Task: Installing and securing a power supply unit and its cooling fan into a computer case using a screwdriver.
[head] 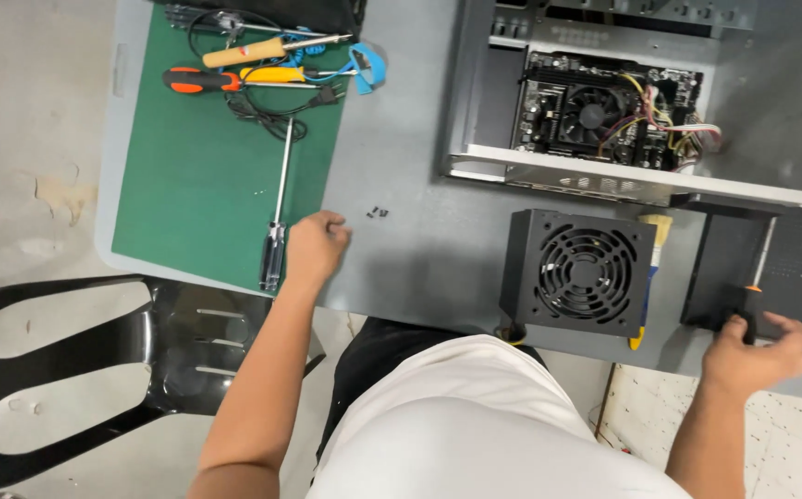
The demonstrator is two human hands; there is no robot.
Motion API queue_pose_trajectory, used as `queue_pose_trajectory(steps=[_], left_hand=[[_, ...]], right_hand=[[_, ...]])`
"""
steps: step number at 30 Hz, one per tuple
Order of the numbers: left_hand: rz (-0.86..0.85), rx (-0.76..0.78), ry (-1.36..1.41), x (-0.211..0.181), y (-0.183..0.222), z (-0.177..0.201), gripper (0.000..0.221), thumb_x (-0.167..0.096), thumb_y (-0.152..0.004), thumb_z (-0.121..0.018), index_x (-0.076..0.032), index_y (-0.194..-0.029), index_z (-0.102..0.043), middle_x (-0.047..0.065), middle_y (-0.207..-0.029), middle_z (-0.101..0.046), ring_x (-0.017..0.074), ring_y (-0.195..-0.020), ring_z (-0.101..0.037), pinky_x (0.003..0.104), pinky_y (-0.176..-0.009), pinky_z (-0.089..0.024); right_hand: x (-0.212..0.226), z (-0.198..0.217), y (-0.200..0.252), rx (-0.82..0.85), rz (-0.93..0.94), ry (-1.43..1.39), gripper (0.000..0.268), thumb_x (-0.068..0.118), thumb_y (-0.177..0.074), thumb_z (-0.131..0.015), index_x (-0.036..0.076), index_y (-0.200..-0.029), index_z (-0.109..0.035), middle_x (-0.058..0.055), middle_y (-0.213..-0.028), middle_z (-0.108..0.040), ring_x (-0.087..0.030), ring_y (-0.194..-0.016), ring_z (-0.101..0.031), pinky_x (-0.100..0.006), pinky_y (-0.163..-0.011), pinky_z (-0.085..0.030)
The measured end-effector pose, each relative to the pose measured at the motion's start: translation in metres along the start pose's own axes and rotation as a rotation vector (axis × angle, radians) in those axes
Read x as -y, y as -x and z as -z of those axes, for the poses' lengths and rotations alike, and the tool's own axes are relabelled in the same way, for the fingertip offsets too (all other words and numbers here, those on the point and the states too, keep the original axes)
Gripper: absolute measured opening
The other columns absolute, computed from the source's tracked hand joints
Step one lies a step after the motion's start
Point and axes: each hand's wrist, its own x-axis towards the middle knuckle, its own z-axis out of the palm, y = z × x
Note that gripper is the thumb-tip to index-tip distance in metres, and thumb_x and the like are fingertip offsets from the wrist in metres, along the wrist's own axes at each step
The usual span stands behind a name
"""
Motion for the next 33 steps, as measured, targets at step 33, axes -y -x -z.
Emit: queue_pose_trajectory(steps=[33], left_hand=[[-0.598, 0.235, 0.284, -0.103, 0.126, -0.009, 0.019, -0.016, -0.08, -0.07, -0.017, -0.091, -0.054, -0.001, -0.079, -0.071, 0.014, -0.073, -0.069, 0.026, -0.059, -0.058]], right_hand=[[0.313, 0.008, 0.0, 1.001, -0.386, -0.806, 0.02, -0.001, -0.069, -0.075, -0.002, -0.09, -0.073, -0.019, -0.068, -0.066, -0.019, -0.055, -0.068, -0.031, -0.049, -0.059]])
